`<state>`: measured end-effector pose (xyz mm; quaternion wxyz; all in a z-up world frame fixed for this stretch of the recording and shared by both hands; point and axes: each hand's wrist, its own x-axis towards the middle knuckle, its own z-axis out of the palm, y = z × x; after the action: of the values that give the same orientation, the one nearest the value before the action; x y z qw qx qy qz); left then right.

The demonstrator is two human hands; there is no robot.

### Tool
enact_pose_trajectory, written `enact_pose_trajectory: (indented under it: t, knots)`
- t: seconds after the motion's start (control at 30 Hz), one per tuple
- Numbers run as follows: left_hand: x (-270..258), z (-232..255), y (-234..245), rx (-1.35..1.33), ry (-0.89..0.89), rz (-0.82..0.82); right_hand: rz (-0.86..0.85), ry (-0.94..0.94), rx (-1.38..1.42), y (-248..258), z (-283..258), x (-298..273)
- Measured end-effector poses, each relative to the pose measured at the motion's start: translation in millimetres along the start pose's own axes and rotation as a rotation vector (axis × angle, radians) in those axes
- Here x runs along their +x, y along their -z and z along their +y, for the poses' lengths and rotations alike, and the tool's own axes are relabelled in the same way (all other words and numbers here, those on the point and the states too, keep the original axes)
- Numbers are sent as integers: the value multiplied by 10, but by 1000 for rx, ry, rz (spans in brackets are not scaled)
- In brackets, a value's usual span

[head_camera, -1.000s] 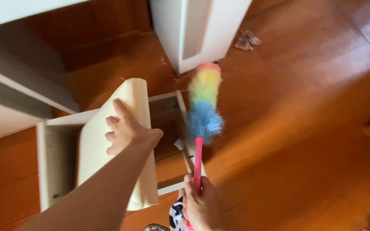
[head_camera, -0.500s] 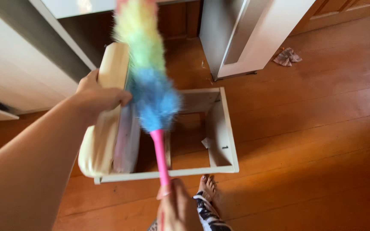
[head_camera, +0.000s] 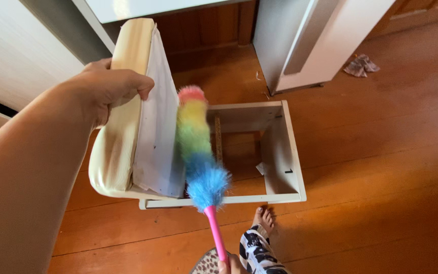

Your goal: The person dusts chairs, a bed, and a stool with a handheld duster, then lifts the cushion of the stool to dust its underside.

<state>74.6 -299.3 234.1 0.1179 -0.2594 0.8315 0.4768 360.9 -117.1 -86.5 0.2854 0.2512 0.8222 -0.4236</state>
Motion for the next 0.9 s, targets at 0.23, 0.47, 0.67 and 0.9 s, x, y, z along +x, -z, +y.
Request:
enact_pose_trajectory:
  t: [0.23, 0.47, 0.67, 0.9]
  knots:
    - [-20, -57, 23, 33, 47, 66, 66, -30, -23, 152, 208, 84]
    - [-63, 229, 590, 49, -12, 37, 82, 15, -15, 360, 22, 33]
    - [-450, -128, 834, -267, 158, 114, -11, 282, 43, 158, -346, -452]
    - [-505, -597, 989, -428, 169, 100, -58, 216, -149, 148, 14, -562]
